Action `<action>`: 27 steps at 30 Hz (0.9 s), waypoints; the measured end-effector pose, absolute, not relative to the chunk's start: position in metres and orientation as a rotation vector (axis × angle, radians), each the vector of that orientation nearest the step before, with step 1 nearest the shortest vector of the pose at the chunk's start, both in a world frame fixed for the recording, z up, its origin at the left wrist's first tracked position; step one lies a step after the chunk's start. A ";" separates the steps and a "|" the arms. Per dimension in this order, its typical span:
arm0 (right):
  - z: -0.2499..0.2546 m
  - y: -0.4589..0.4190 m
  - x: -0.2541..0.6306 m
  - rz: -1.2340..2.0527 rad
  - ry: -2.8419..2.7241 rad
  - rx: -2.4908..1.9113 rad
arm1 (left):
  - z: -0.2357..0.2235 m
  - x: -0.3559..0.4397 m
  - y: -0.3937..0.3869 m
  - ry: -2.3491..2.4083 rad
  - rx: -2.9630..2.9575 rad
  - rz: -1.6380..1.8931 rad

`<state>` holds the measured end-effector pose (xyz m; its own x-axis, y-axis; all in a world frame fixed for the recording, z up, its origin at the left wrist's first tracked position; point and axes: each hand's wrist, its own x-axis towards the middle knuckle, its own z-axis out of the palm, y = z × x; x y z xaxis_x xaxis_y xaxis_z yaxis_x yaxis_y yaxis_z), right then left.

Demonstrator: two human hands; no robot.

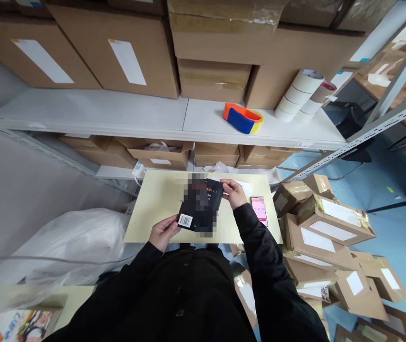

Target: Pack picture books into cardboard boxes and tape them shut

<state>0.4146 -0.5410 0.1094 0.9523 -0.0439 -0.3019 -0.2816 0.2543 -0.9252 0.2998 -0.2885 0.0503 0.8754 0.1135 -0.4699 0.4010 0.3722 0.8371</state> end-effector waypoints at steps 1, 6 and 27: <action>0.110 -0.542 0.413 0.168 0.286 -1.287 | 0.050 0.299 -0.289 0.499 1.176 -0.190; 0.122 -0.542 0.408 0.167 0.219 -1.195 | 0.054 0.297 -0.290 0.490 1.058 -0.244; 0.130 -0.486 0.417 0.116 0.196 -1.250 | 0.097 0.309 -0.272 0.149 1.404 -0.209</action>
<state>0.4166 -0.4863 0.1298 0.9774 -0.0201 -0.2105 -0.1939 0.3123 -0.9300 0.3085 -0.2720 0.0970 0.9724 -0.0570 -0.2263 0.2325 0.1528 0.9605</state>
